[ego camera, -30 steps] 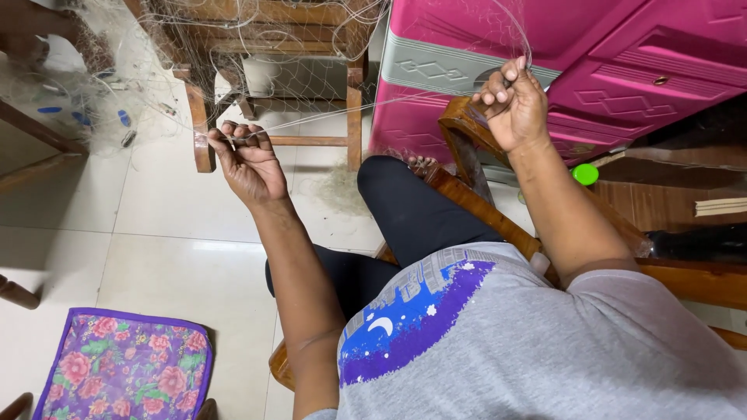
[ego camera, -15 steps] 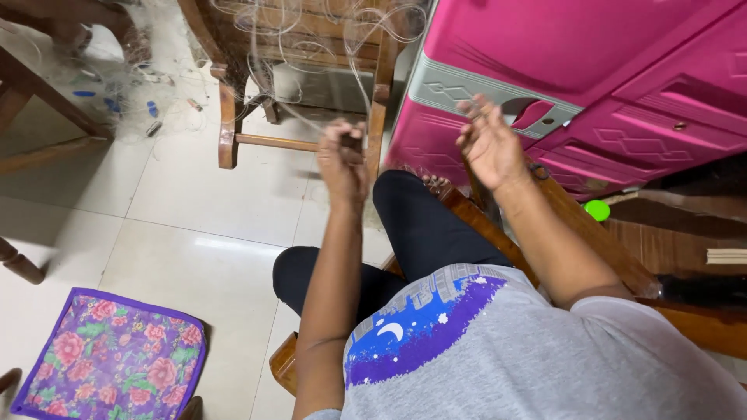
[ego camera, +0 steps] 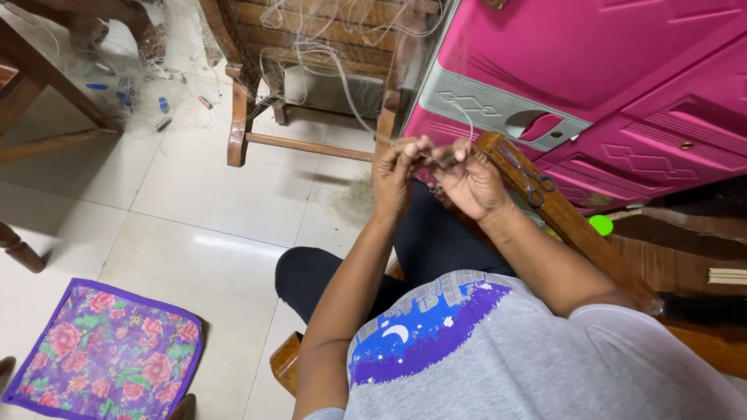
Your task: A person is untangling and repairing a fishing net using their hands and a pair of scissors.
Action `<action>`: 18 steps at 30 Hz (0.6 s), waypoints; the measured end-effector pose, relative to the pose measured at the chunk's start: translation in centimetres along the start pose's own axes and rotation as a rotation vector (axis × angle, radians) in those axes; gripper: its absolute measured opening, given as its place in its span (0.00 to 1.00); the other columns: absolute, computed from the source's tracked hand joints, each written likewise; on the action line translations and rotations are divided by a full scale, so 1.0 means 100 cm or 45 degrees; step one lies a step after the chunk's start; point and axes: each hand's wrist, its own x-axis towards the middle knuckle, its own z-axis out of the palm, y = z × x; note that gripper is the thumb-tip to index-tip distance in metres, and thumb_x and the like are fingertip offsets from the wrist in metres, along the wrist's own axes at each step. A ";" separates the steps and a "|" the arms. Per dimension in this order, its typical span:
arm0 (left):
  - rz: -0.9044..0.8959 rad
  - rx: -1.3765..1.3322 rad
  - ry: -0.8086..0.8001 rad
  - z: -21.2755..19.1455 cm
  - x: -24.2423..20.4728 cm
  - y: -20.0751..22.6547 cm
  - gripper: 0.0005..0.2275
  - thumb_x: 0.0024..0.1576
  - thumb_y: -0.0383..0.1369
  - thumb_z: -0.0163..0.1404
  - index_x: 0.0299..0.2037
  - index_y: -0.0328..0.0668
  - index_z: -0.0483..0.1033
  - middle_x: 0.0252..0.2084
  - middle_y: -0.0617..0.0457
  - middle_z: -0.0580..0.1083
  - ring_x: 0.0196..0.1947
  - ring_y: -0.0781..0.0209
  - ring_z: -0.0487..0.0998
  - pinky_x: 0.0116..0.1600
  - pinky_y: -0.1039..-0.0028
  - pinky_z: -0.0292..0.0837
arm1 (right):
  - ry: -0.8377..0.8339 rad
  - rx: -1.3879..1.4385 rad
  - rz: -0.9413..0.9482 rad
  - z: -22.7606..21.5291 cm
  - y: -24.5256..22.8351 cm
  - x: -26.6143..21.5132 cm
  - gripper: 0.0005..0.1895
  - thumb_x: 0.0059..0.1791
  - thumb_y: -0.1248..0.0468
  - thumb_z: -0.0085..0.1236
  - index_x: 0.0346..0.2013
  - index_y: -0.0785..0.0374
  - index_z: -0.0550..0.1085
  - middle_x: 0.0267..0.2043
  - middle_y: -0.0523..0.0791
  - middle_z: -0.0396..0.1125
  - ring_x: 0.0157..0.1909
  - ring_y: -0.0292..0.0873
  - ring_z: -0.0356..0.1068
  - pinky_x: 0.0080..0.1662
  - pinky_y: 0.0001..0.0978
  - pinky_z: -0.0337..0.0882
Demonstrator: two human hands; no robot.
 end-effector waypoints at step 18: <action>0.146 0.095 0.298 -0.056 0.051 0.085 0.19 0.78 0.42 0.54 0.41 0.36 0.88 0.51 0.28 0.89 0.46 0.44 0.96 0.54 0.58 0.96 | 0.310 -0.149 -0.276 -0.118 -0.107 0.012 0.15 0.71 0.45 0.47 0.48 0.43 0.76 0.30 0.36 0.67 0.53 0.36 0.83 0.72 0.42 0.88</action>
